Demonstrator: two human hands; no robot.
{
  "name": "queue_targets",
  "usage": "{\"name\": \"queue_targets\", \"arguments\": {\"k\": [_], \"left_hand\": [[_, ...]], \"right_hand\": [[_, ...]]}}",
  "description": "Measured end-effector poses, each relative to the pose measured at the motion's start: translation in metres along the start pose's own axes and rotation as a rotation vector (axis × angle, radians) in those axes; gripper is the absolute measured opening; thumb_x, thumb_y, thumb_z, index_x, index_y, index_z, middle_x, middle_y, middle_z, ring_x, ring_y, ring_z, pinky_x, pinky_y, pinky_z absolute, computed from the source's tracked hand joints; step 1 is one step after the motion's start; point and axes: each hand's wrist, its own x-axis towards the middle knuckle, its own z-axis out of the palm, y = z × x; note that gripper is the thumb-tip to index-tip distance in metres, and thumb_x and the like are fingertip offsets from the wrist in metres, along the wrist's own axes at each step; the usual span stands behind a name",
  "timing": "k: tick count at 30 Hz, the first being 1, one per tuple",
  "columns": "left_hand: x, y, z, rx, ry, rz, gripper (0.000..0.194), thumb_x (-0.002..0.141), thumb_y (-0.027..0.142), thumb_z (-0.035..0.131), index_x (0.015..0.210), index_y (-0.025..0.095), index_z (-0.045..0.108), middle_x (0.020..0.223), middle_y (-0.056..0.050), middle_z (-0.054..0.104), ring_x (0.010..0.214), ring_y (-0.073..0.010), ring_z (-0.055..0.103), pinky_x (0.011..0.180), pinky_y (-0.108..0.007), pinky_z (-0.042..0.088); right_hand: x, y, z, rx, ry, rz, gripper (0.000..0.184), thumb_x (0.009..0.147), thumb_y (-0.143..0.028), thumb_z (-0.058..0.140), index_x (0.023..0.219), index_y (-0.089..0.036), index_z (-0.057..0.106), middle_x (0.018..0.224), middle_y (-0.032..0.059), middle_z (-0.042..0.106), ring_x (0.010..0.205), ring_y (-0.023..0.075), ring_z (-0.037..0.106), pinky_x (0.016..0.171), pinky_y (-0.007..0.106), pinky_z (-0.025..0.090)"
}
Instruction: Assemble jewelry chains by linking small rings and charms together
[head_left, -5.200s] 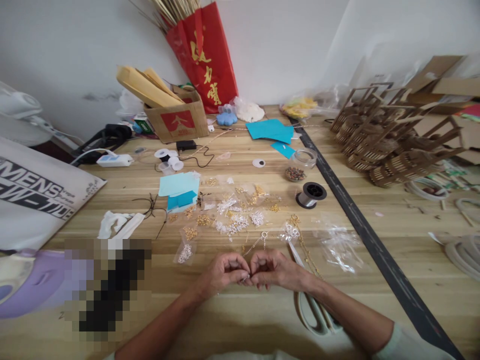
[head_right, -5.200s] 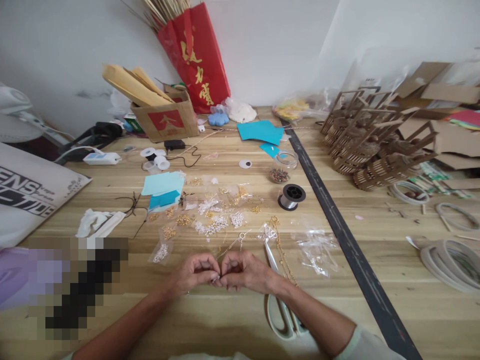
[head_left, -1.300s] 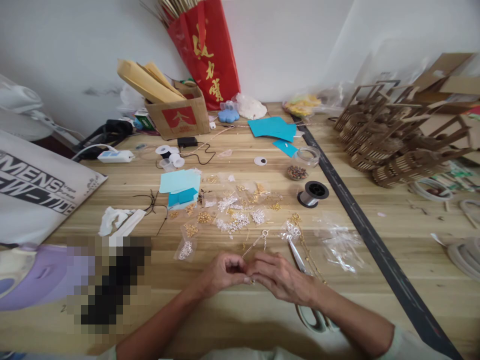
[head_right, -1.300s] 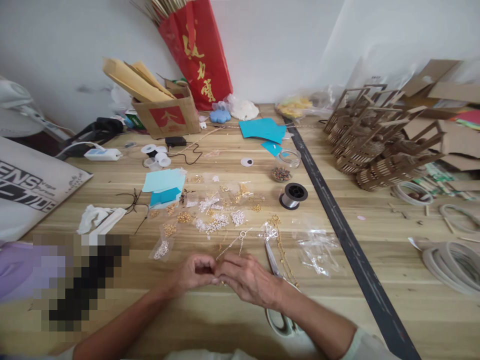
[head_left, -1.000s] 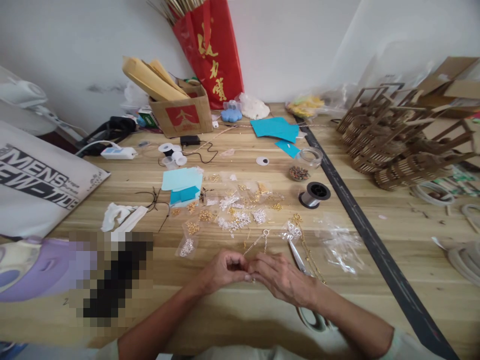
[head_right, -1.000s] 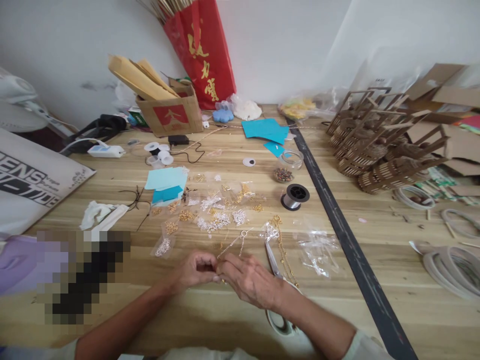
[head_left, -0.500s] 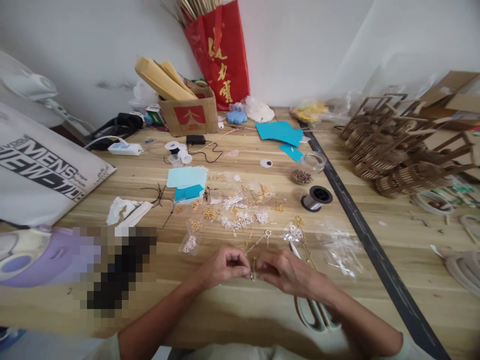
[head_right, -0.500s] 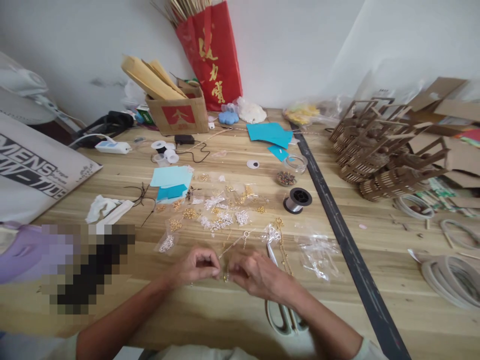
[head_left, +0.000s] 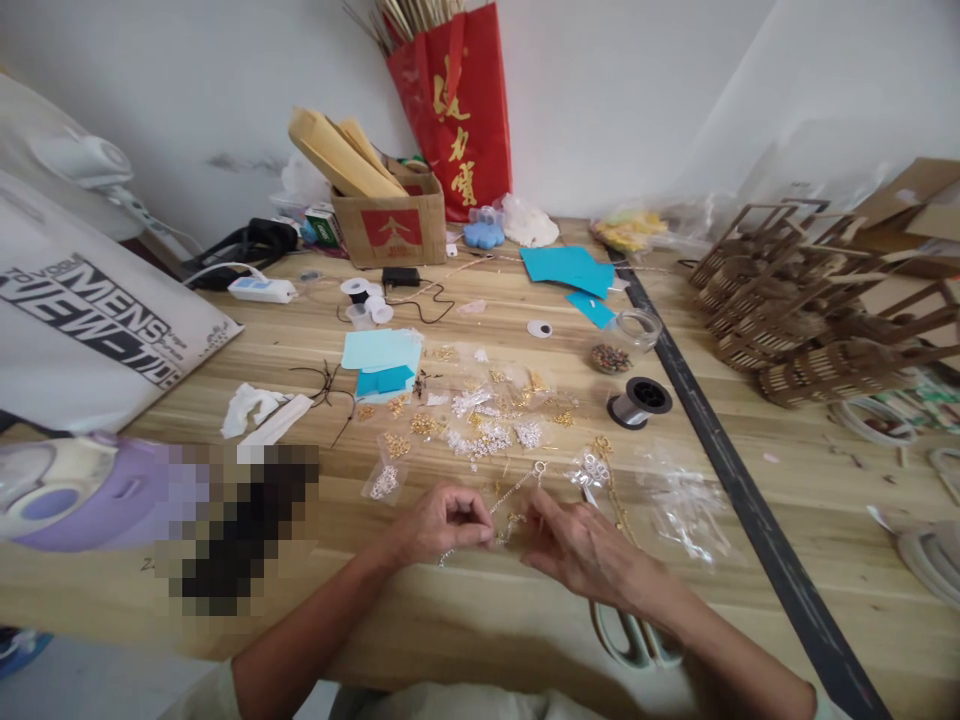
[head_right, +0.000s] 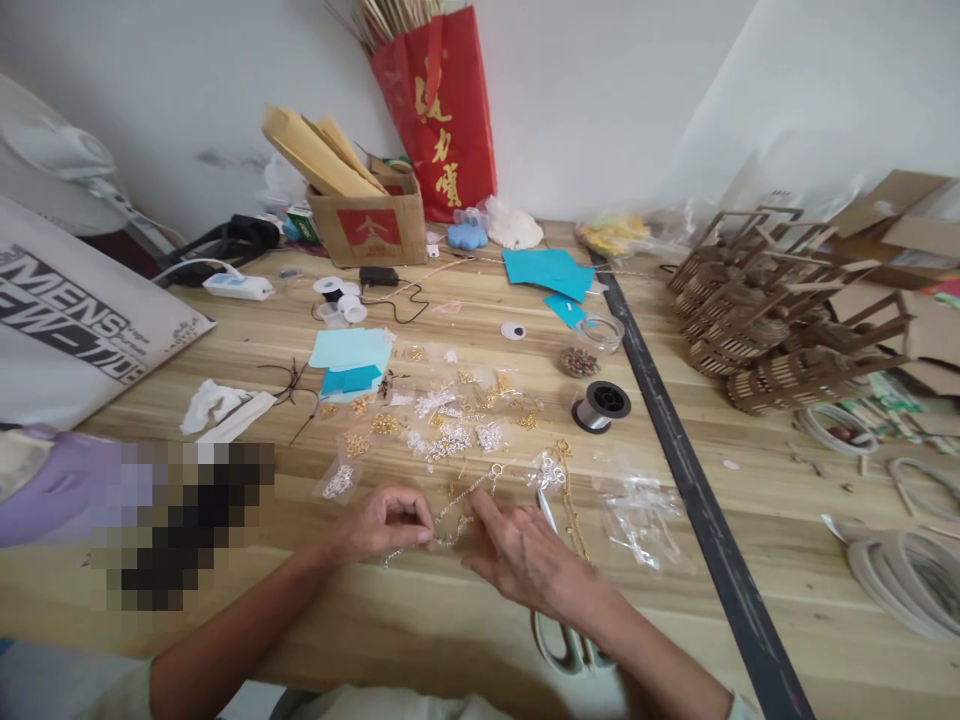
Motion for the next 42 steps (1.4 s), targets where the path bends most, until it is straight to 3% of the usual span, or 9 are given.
{"name": "queue_targets", "arguments": {"k": [3, 6, 11, 14, 16, 26, 32, 36, 42], "left_hand": [[0.0, 0.001, -0.003, -0.005, 0.031, 0.017, 0.019, 0.07, 0.029, 0.073, 0.068, 0.012, 0.064, 0.068, -0.007, 0.072, 0.063, -0.0147, 0.064, 0.061, -0.023, 0.047], [0.001, -0.001, -0.005, -0.021, 0.049, 0.042, 0.017, 0.073, 0.027, 0.071, 0.07, 0.012, 0.064, 0.07, -0.007, 0.073, 0.065, -0.0141, 0.065, 0.062, -0.022, 0.047], [0.002, -0.003, -0.007, -0.011, 0.069, 0.06, 0.015, 0.076, 0.025, 0.068, 0.072, 0.012, 0.065, 0.071, -0.006, 0.073, 0.065, -0.0134, 0.064, 0.063, -0.023, 0.048], [0.003, -0.001, -0.007, -0.007, 0.077, 0.059, 0.015, 0.076, 0.025, 0.068, 0.072, 0.012, 0.065, 0.071, -0.005, 0.072, 0.066, -0.0137, 0.064, 0.064, -0.024, 0.048], [0.003, 0.0, -0.007, -0.013, 0.086, 0.052, 0.015, 0.076, 0.026, 0.068, 0.071, 0.012, 0.064, 0.071, -0.006, 0.071, 0.066, -0.014, 0.064, 0.064, -0.024, 0.048], [0.005, -0.001, -0.008, -0.032, 0.087, 0.048, 0.016, 0.075, 0.026, 0.068, 0.07, 0.011, 0.065, 0.07, -0.005, 0.071, 0.065, -0.0136, 0.063, 0.065, -0.024, 0.047], [0.005, -0.005, -0.01, -0.043, 0.092, 0.072, 0.016, 0.076, 0.026, 0.068, 0.072, 0.011, 0.065, 0.072, -0.006, 0.072, 0.067, -0.014, 0.064, 0.066, -0.024, 0.047], [0.003, -0.004, -0.011, -0.044, 0.115, 0.079, 0.014, 0.076, 0.025, 0.067, 0.071, 0.012, 0.064, 0.07, -0.005, 0.071, 0.065, -0.0133, 0.064, 0.065, -0.023, 0.048], [-0.002, 0.004, -0.017, 0.008, 0.081, 0.055, 0.014, 0.076, 0.026, 0.067, 0.072, 0.013, 0.064, 0.073, -0.006, 0.072, 0.069, -0.0143, 0.065, 0.068, -0.024, 0.049]], "right_hand": [[-0.002, 0.004, -0.006, 0.02, 0.077, 0.032, 0.024, 0.083, -0.016, 0.063, 0.099, -0.019, 0.046, 0.071, -0.0022, 0.062, 0.059, 0.0154, 0.058, 0.053, 0.024, 0.034], [-0.004, -0.001, -0.011, -0.054, 0.068, 0.013, 0.009, 0.087, -0.016, 0.06, 0.09, -0.019, 0.051, 0.071, -0.0013, 0.062, 0.057, 0.0146, 0.057, 0.054, 0.025, 0.035], [-0.005, -0.024, -0.002, -0.152, -0.071, -0.286, 0.006, 0.094, -0.016, 0.051, 0.095, -0.018, 0.057, 0.093, 0.0041, 0.064, 0.077, 0.0172, 0.061, 0.065, 0.027, 0.044], [-0.002, -0.033, 0.01, -0.328, -0.072, -0.475, 0.017, 0.089, -0.004, 0.05, 0.102, -0.013, 0.057, 0.1, 0.0093, 0.063, 0.082, 0.0193, 0.059, 0.067, 0.029, 0.045], [0.001, -0.035, 0.018, -0.438, -0.035, -0.523, 0.022, 0.086, -0.002, 0.052, 0.105, -0.01, 0.057, 0.1, 0.0114, 0.062, 0.082, 0.021, 0.057, 0.067, 0.031, 0.046], [0.016, -0.031, 0.027, -0.63, 0.036, -0.594, 0.017, 0.088, -0.004, 0.051, 0.103, -0.008, 0.059, 0.094, 0.0132, 0.063, 0.084, 0.0223, 0.057, 0.065, 0.034, 0.044], [0.022, -0.029, 0.025, -0.694, -0.036, -0.626, 0.02, 0.087, -0.003, 0.048, 0.105, -0.007, 0.058, 0.096, 0.0137, 0.062, 0.082, 0.0229, 0.057, 0.061, 0.033, 0.046], [0.017, -0.026, 0.015, -0.509, -0.08, -0.589, 0.023, 0.09, -0.002, 0.04, 0.104, -0.011, 0.056, 0.102, 0.0122, 0.061, 0.085, 0.0215, 0.057, 0.064, 0.031, 0.047], [-0.003, -0.019, -0.014, 0.279, -0.097, -0.212, 0.015, 0.1, -0.02, 0.039, 0.096, -0.018, 0.053, 0.089, 0.0049, 0.061, 0.077, 0.0144, 0.058, 0.07, 0.028, 0.048]]}}
